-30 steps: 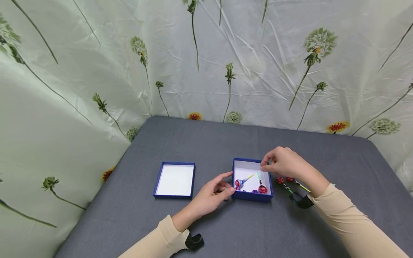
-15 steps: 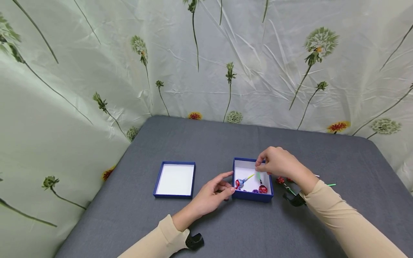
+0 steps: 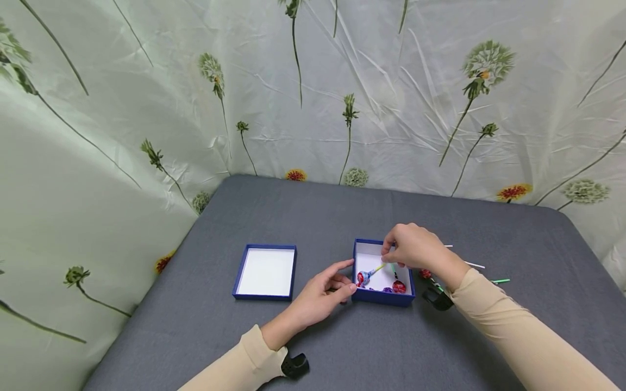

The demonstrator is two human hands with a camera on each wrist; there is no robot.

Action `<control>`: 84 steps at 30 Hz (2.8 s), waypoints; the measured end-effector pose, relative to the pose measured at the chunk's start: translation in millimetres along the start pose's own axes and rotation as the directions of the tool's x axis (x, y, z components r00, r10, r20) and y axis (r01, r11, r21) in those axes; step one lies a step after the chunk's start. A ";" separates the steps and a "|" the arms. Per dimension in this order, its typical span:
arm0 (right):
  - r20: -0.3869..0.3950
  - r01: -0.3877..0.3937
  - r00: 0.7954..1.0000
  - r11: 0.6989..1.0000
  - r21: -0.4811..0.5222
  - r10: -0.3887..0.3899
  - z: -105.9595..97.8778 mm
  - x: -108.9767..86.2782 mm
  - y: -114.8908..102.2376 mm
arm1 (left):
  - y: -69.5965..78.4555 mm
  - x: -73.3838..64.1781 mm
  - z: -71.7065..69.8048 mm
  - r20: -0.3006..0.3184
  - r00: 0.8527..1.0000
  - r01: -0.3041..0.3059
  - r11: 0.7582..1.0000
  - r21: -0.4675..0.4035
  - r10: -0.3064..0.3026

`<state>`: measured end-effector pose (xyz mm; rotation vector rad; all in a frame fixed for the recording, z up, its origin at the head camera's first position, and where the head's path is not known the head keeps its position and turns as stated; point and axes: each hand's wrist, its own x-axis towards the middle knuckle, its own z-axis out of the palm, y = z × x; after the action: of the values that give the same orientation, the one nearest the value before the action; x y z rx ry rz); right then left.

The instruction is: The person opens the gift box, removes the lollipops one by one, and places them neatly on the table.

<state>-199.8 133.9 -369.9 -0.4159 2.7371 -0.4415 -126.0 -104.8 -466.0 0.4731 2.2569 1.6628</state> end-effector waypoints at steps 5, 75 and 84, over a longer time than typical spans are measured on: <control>0.002 0.004 1.000 1.000 -0.022 -0.004 2.1 2.1 -2.5 | 0.9 -0.2 0.1 0.002 1.000 0.000 1.000 -0.002 0.000; -0.052 0.188 0.963 0.796 -0.575 -0.266 34.6 11.8 -13.0 | -1.7 -0.1 -0.6 0.009 1.000 0.008 1.000 -0.006 -0.008; -0.007 0.223 0.959 0.770 -0.598 -0.284 31.3 5.6 -12.0 | -1.6 0.8 -0.4 0.006 1.000 -0.005 1.000 -0.002 0.005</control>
<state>-190.5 113.2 -395.3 -0.9531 2.8741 0.3783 -127.1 -105.3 -467.4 0.4826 2.2519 1.6636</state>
